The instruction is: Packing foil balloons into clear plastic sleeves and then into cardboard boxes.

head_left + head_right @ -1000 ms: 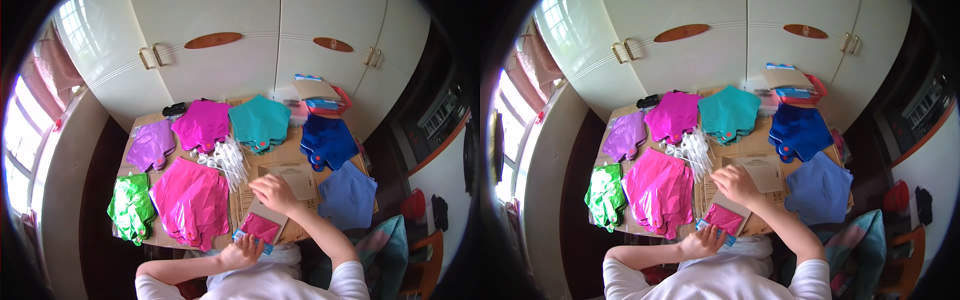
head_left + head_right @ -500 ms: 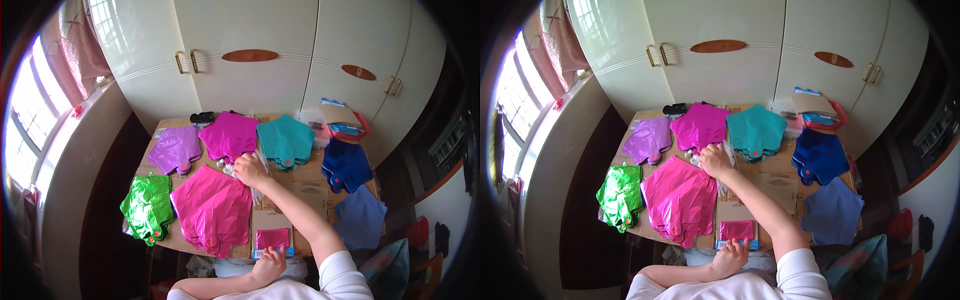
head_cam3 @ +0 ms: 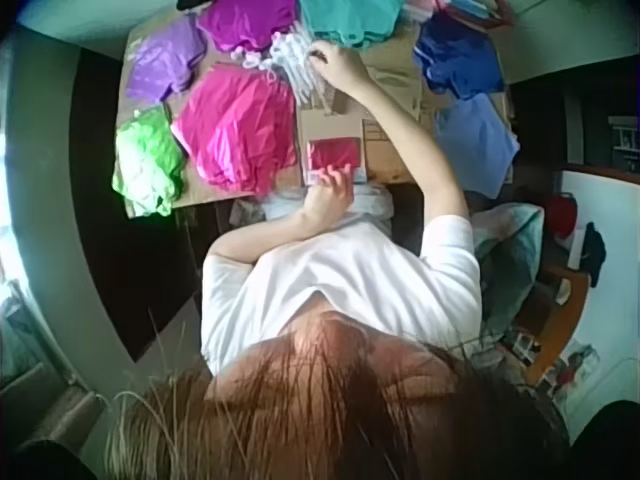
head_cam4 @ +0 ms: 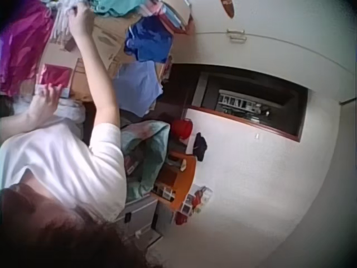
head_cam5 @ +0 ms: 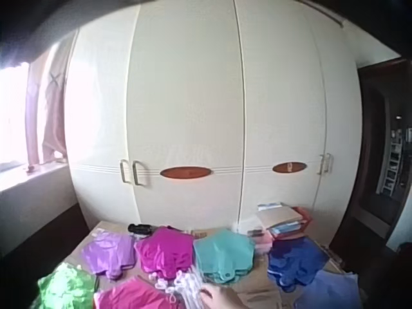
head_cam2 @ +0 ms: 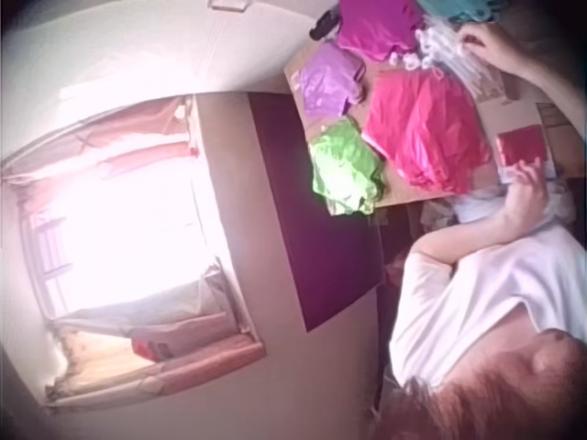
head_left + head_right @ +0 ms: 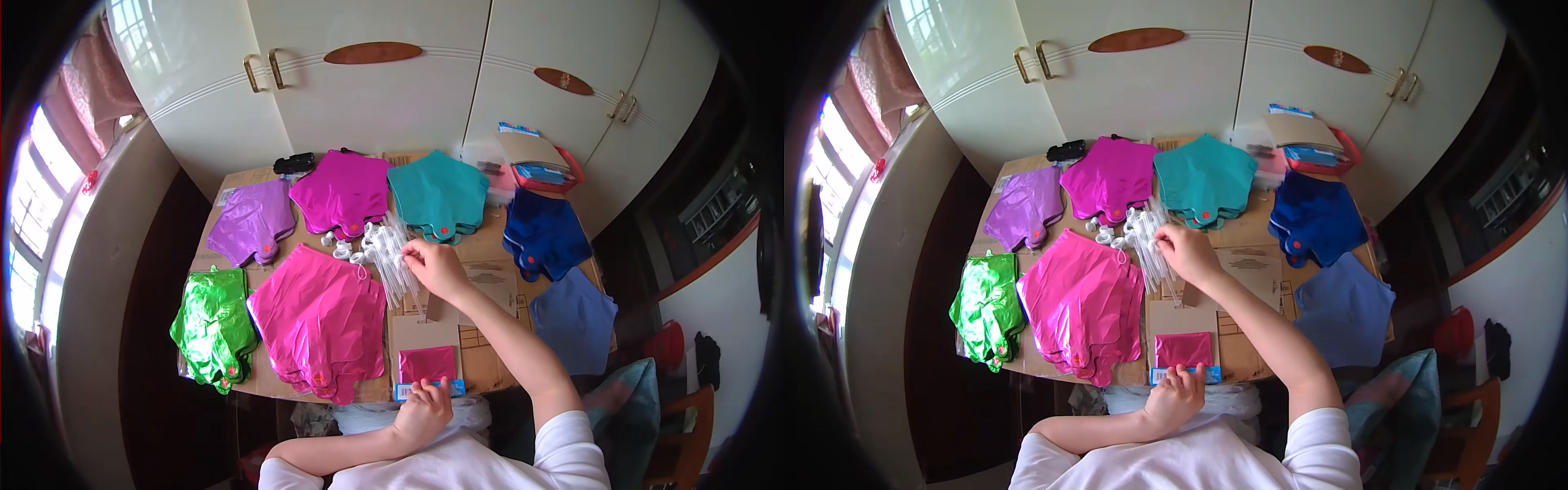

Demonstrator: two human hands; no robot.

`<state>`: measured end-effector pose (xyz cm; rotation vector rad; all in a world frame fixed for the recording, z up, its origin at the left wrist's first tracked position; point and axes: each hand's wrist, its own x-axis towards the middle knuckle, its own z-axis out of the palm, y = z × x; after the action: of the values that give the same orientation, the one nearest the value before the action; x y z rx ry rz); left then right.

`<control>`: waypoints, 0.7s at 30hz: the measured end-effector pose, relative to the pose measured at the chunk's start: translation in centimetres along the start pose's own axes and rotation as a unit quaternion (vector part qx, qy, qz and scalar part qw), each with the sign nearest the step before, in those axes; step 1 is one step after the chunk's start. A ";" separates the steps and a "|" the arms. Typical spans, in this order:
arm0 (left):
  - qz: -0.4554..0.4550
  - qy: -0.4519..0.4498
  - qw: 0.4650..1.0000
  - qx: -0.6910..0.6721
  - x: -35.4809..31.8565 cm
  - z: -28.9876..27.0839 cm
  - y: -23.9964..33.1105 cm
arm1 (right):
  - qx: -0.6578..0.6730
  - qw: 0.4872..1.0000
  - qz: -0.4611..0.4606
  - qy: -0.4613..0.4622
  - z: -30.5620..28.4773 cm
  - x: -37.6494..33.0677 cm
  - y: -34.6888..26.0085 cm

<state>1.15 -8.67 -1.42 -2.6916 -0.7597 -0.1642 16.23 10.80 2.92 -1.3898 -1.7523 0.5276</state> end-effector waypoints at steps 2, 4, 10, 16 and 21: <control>-0.001 0.007 1.000 -0.008 0.0 0.2 0.1 | 0.150 0.988 0.044 -0.004 0.8 0.2 2.8; -0.008 0.008 1.000 -0.001 0.0 0.2 0.0 | 0.204 0.975 0.083 -0.031 0.4 0.5 1.9; -0.011 0.034 0.999 -0.009 0.2 0.3 -0.1 | 0.098 0.991 -0.045 0.073 0.0 5.3 -1.3; -0.017 0.006 1.000 -0.014 0.1 -0.1 -0.1 | 0.284 0.952 0.063 0.100 0.4 9.8 -1.9; -0.022 0.012 1.000 -0.018 -0.1 -0.1 -0.4 | 0.220 0.967 -0.024 -0.125 -0.8 4.9 -2.5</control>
<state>0.89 -8.42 -1.27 -2.7030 -0.8167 -0.2215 15.12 14.55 6.88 -0.9980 -1.7204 1.0314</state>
